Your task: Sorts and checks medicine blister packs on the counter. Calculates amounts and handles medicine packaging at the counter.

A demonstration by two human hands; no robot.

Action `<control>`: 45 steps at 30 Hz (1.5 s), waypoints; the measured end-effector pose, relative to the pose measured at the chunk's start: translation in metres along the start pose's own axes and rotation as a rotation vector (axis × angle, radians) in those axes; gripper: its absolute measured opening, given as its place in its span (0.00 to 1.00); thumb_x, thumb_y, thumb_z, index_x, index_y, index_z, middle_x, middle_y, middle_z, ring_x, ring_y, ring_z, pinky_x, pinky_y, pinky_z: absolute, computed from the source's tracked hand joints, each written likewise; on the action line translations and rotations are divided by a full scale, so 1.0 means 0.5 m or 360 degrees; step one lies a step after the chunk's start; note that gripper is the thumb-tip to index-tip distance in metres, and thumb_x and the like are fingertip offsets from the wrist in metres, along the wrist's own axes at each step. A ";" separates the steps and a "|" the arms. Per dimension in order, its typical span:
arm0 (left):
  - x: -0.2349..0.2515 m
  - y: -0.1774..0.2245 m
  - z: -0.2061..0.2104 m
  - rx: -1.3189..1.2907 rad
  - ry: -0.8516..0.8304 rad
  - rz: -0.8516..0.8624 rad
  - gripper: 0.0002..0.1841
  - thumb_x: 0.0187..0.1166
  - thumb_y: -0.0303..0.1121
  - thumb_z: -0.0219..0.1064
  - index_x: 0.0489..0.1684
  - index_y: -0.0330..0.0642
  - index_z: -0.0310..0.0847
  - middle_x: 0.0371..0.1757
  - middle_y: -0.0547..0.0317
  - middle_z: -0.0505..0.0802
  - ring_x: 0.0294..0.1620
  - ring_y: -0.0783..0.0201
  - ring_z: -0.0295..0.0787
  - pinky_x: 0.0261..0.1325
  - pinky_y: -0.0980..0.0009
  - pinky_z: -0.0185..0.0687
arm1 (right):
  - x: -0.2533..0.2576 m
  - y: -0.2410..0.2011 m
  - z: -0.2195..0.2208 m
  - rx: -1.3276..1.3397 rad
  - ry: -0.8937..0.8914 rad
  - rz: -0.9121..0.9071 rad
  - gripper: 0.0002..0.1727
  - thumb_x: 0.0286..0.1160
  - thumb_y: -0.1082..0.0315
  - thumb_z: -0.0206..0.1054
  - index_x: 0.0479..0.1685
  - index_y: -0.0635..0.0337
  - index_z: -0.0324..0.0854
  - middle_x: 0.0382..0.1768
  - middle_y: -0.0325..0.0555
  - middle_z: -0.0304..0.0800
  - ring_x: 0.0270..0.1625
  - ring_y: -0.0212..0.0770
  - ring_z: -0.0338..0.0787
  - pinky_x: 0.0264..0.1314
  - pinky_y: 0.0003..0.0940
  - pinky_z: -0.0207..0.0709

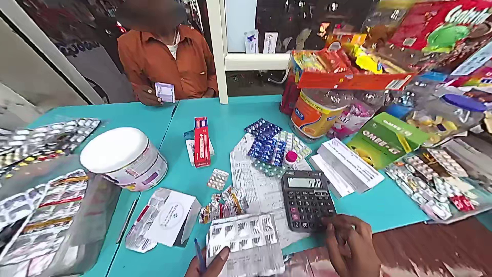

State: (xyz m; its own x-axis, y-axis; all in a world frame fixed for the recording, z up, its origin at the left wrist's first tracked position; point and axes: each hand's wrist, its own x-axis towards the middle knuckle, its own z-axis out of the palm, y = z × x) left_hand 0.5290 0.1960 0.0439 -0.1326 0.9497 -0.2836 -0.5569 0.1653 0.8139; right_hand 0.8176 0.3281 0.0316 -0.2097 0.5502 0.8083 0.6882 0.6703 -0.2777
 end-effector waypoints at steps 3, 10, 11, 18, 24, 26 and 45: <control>-0.014 -0.001 0.008 -0.0008 0.0085 -0.0055 0.11 0.88 0.27 0.52 0.47 0.52 0.82 0.25 0.70 0.94 0.10 0.87 0.69 0.13 0.89 0.63 | -0.009 0.001 -0.004 -0.0004 -0.0011 -0.0033 0.05 0.80 0.62 0.59 0.35 0.48 0.72 0.39 0.35 0.90 0.52 0.36 0.83 0.65 0.32 0.65; -0.011 -0.010 0.003 0.0028 0.0088 -0.0051 0.10 0.88 0.31 0.56 0.46 0.57 0.85 0.22 0.71 0.92 0.08 0.87 0.67 0.11 0.90 0.60 | -0.007 -0.004 -0.012 0.0088 -0.0083 0.0025 0.05 0.77 0.65 0.58 0.33 0.48 0.72 0.37 0.35 0.92 0.51 0.34 0.85 0.65 0.32 0.66; -0.010 -0.010 0.003 0.0033 0.0070 -0.0045 0.10 0.88 0.31 0.57 0.46 0.57 0.85 0.23 0.71 0.92 0.08 0.88 0.67 0.11 0.90 0.60 | -0.006 -0.006 -0.014 0.0093 -0.0078 0.0025 0.05 0.77 0.65 0.58 0.33 0.48 0.72 0.38 0.34 0.92 0.51 0.34 0.85 0.65 0.32 0.65; -0.006 -0.008 0.016 0.0085 0.0149 -0.0053 0.12 0.88 0.28 0.52 0.45 0.55 0.83 0.18 0.72 0.89 0.07 0.86 0.65 0.11 0.89 0.59 | -0.011 0.009 -0.011 -0.0065 -0.0246 -0.0002 0.09 0.78 0.60 0.60 0.36 0.52 0.81 0.37 0.39 0.93 0.50 0.40 0.86 0.63 0.37 0.67; -0.005 -0.010 0.008 0.0078 0.0075 -0.0037 0.11 0.89 0.30 0.54 0.46 0.55 0.84 0.20 0.71 0.90 0.08 0.87 0.66 0.11 0.89 0.60 | 0.004 0.009 -0.031 -0.0143 -0.0189 0.0027 0.13 0.79 0.57 0.60 0.29 0.51 0.80 0.26 0.37 0.88 0.43 0.38 0.82 0.58 0.36 0.63; -0.004 -0.012 0.005 0.0061 0.0055 -0.0021 0.11 0.89 0.30 0.54 0.47 0.55 0.84 0.22 0.70 0.91 0.09 0.87 0.66 0.11 0.89 0.60 | 0.004 0.011 -0.031 -0.0199 -0.0244 0.0019 0.15 0.77 0.57 0.61 0.23 0.53 0.81 0.23 0.39 0.87 0.40 0.40 0.84 0.56 0.38 0.66; -0.041 -0.020 0.039 0.0340 -0.0283 -0.0008 0.09 0.87 0.31 0.62 0.52 0.56 0.86 0.36 0.76 0.96 0.20 0.88 0.78 0.23 0.88 0.73 | -0.021 -0.192 -0.044 0.2028 -0.1017 0.1430 0.21 0.89 0.70 0.57 0.77 0.62 0.60 0.58 0.26 0.89 0.58 0.21 0.91 0.66 0.27 0.87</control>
State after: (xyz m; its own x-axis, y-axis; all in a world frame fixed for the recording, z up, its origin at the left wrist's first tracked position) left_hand 0.5534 0.1801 0.0515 0.0264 0.9774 -0.2099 -0.3691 0.2047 0.9066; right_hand 0.7690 0.2469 0.0616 -0.5385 0.8401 -0.0646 -0.1557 -0.1745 -0.9723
